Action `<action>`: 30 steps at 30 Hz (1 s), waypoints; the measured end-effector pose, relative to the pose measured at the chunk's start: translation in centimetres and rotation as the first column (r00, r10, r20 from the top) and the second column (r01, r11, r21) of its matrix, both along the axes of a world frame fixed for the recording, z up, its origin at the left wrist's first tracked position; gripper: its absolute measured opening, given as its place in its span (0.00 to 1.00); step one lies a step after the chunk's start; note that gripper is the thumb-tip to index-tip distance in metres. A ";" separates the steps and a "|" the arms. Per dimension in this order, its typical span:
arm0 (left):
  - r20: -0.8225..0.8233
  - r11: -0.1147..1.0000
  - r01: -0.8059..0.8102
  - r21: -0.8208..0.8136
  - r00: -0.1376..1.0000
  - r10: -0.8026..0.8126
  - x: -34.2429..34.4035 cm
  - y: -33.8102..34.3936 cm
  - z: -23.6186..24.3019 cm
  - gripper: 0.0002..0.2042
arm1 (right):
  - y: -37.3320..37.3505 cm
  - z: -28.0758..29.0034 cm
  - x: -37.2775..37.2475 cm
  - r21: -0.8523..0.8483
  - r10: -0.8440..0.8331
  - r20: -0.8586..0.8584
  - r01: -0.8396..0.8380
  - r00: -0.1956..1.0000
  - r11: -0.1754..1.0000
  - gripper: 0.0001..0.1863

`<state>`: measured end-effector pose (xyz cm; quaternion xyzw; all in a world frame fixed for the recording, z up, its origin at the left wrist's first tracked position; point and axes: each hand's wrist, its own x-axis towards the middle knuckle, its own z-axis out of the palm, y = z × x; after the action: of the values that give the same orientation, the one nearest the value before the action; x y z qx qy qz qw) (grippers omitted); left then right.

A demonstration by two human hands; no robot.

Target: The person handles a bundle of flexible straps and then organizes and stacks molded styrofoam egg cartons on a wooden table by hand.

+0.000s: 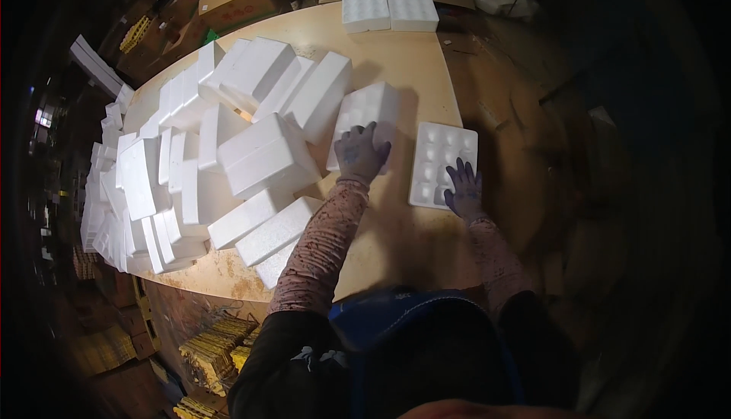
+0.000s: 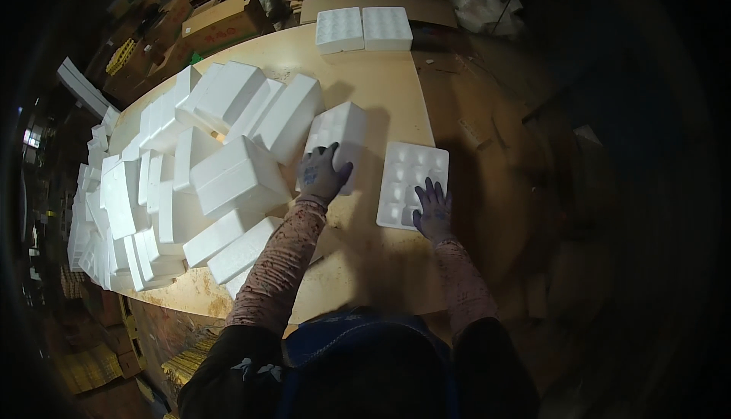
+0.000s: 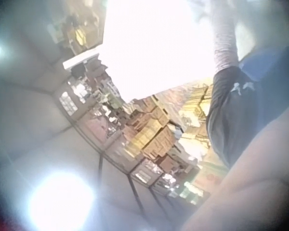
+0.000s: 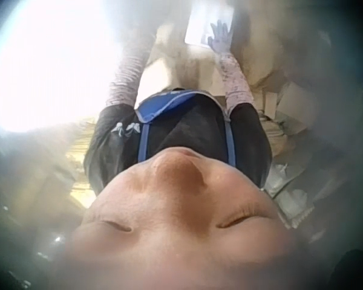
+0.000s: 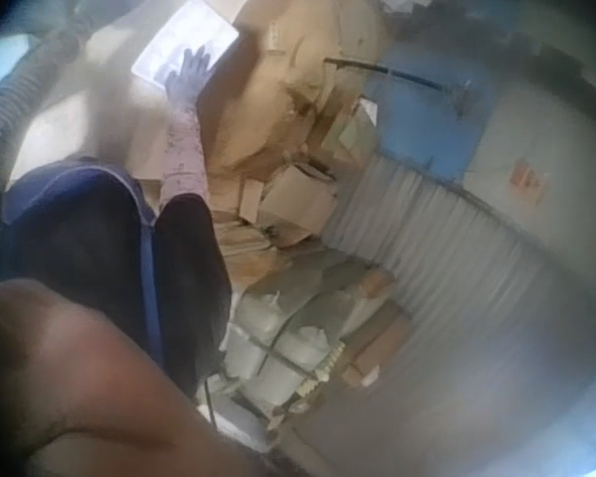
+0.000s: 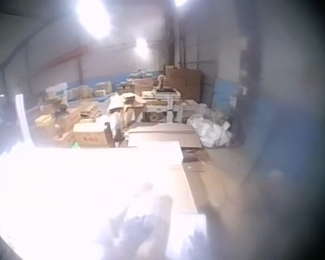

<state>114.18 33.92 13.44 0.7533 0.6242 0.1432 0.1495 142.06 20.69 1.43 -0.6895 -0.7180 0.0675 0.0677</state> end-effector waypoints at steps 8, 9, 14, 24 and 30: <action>-0.293 0.901 -0.057 -0.429 0.953 -0.079 1.2 -7.0 -6.8 0.26 | -5.9 1.3 -9.2 -0.048 -0.123 -0.384 0.113 0.915 0.992 0.38; -0.283 0.907 -0.065 -0.417 0.957 -0.062 1.9 -7.4 -7.0 0.26 | -6.1 -0.4 -10.2 -0.025 -0.125 -0.333 0.123 0.935 0.992 0.39; -0.266 0.916 -0.085 -0.392 0.964 -0.024 2.3 -9.2 -8.5 0.24 | -3.5 1.6 -9.3 -0.210 -0.098 -0.367 0.020 0.925 0.977 0.40; 0.171 1.000 -0.016 0.025 0.985 0.012 1.4 -12.4 -12.8 0.33 | 4.2 -0.8 -6.2 -0.012 0.065 -0.239 -0.070 0.969 0.997 0.12; 0.001 0.986 0.055 -0.157 0.998 -0.056 0.6 -14.4 -16.5 0.34 | 19.0 -2.2 -2.2 0.164 0.048 -0.211 -0.013 0.976 0.986 0.12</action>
<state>114.76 19.47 -3.10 0.7565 0.6127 0.0880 0.2112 139.88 39.67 -0.80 -0.6592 -0.7202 0.0840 0.1992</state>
